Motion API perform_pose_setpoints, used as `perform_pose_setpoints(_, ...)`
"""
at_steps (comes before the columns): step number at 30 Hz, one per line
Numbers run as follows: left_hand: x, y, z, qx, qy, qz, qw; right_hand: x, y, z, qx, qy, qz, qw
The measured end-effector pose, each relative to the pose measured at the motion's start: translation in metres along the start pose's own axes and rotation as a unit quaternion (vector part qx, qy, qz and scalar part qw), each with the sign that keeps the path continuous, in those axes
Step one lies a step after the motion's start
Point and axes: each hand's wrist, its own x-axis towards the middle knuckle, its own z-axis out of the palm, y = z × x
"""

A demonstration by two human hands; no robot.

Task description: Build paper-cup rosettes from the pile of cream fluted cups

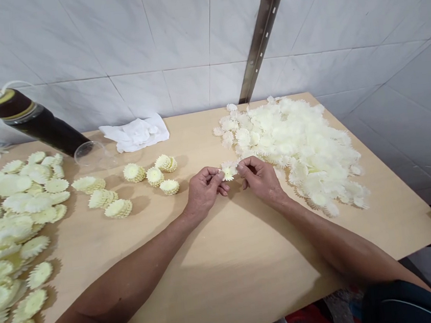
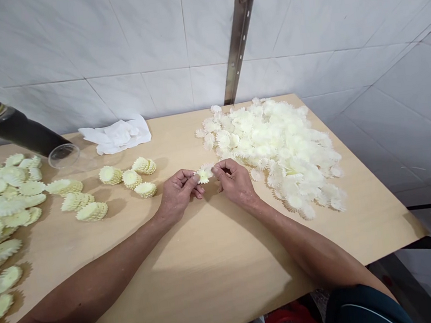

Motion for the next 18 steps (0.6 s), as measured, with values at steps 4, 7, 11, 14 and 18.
perform_pose_setpoints(4,0.001,-0.001,0.001,-0.024,0.013,-0.001,1.000,0.000,0.000,0.004,0.057,0.019,0.013,0.998)
perform_pose_setpoints(7,0.000,0.000,0.002,-0.029,0.007,-0.003,1.000,0.002,0.001,0.005,0.065,0.031,0.007,0.997)
perform_pose_setpoints(11,-0.002,0.002,0.002,-0.034,0.016,-0.002,0.999,0.014,-0.003,-0.014,0.052,0.080,-0.014,0.995)
perform_pose_setpoints(14,-0.002,0.003,0.001,-0.031,0.014,-0.020,0.999,0.026,-0.011,-0.038,0.021,0.196,-0.074,0.978)
perform_pose_setpoints(18,-0.003,0.007,0.002,-0.013,-0.025,-0.042,0.999,0.033,-0.018,-0.057,-0.148,0.227,-0.149,0.951)
